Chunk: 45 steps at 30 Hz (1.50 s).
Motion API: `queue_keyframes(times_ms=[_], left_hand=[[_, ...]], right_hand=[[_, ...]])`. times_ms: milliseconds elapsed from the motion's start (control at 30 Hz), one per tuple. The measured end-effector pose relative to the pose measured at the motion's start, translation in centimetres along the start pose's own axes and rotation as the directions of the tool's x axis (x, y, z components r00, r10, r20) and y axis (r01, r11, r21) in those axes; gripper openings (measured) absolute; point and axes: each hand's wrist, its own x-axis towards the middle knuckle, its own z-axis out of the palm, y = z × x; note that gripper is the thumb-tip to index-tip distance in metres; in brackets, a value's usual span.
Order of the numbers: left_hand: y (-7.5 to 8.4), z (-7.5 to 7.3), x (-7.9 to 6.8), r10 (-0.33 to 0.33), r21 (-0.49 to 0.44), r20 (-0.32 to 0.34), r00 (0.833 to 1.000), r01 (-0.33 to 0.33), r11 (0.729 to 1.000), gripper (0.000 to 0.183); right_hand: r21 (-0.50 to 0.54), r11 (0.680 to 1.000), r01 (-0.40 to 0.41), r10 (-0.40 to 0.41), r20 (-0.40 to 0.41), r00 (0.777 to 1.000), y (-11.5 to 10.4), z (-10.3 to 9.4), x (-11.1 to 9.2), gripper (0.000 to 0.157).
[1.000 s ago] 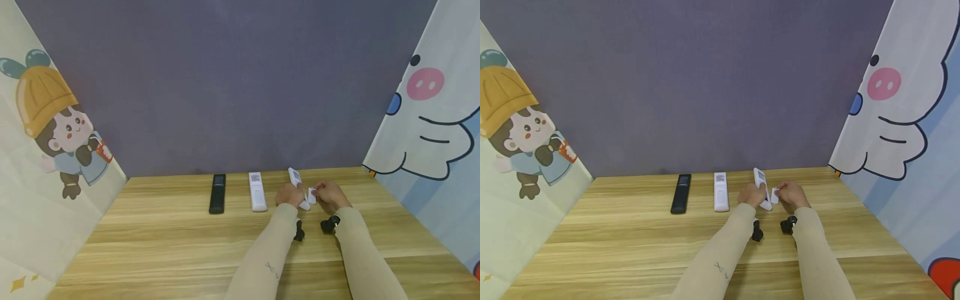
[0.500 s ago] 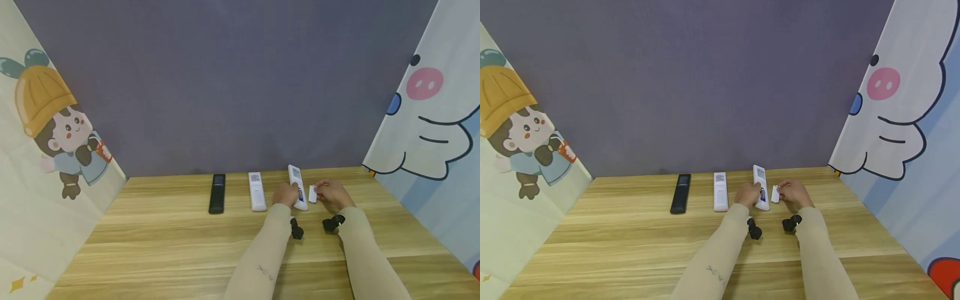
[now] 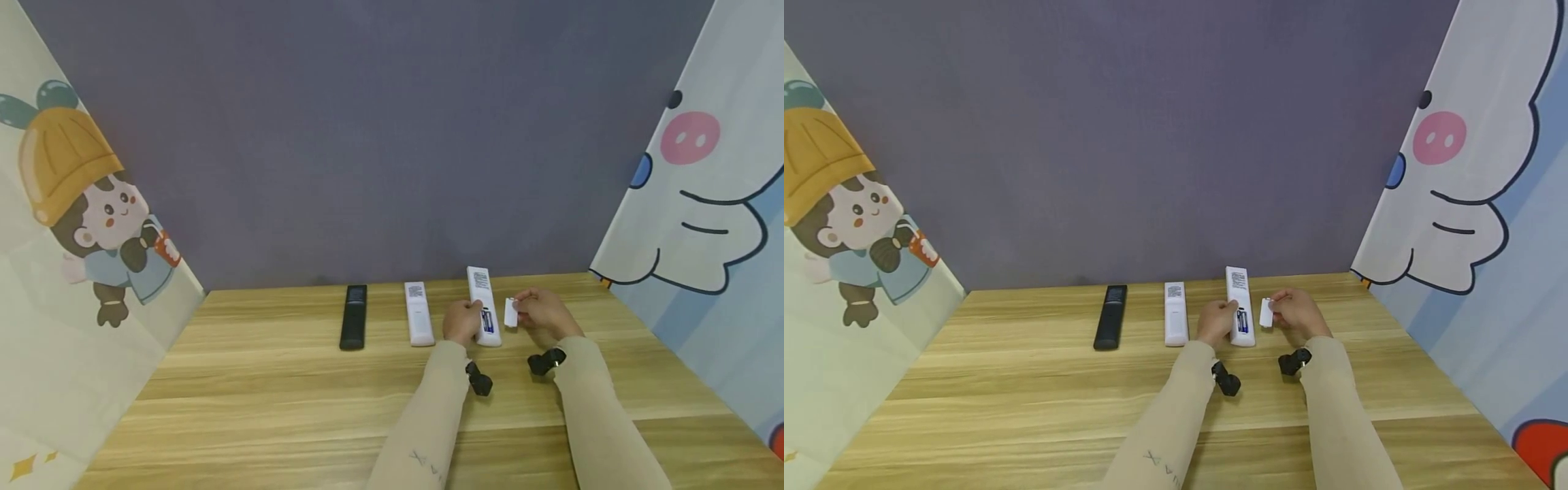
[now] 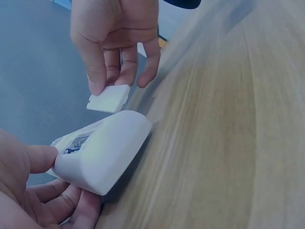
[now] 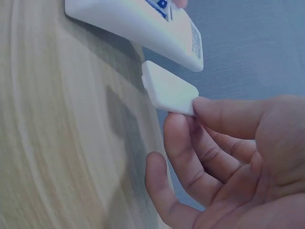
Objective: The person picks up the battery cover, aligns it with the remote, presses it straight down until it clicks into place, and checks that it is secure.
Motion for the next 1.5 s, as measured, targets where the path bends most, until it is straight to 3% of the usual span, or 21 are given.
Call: queue_keyframes(times_ms=[200, 633, 933, 1267, 1500], left_hand=[[0.1, -0.3, -0.4, -0.019, -0.059, 0.001, 1.0, 0.019, 0.998, 0.032], [-0.3, -0.6, 0.2, -0.043, -0.037, -0.038, 0.998, 0.042, 0.998, 0.031], [-0.5, -0.3, 0.0, -0.063, -0.215, 0.018, 0.998, 0.065, 0.974, 0.028], [-0.3, -0.7, -0.1, -0.045, -0.232, 0.06, 0.997, 0.057, 0.971, 0.031], [-0.4, -1.0, -0.2, -0.043, -0.308, 0.106, 0.993, 0.074, 0.949, 0.032]], right_hand=[[0.029, 0.999, 0.019, -0.019, -0.01, 1.0, -0.4, -0.3, -0.2, 0.031], [0.058, 0.996, 0.066, -0.064, -0.032, 0.997, -0.5, -0.3, -0.1, 0.031], [-0.004, 0.997, 0.08, -0.081, -0.05, 0.995, -0.5, -1.0, -0.4, 0.03], [0.036, 0.995, 0.092, -0.09, -0.045, 0.995, -0.6, -1.2, -0.5, 0.028], [0.058, 0.992, 0.112, -0.111, -0.023, 0.994, -0.5, -1.5, -0.6, 0.028]])
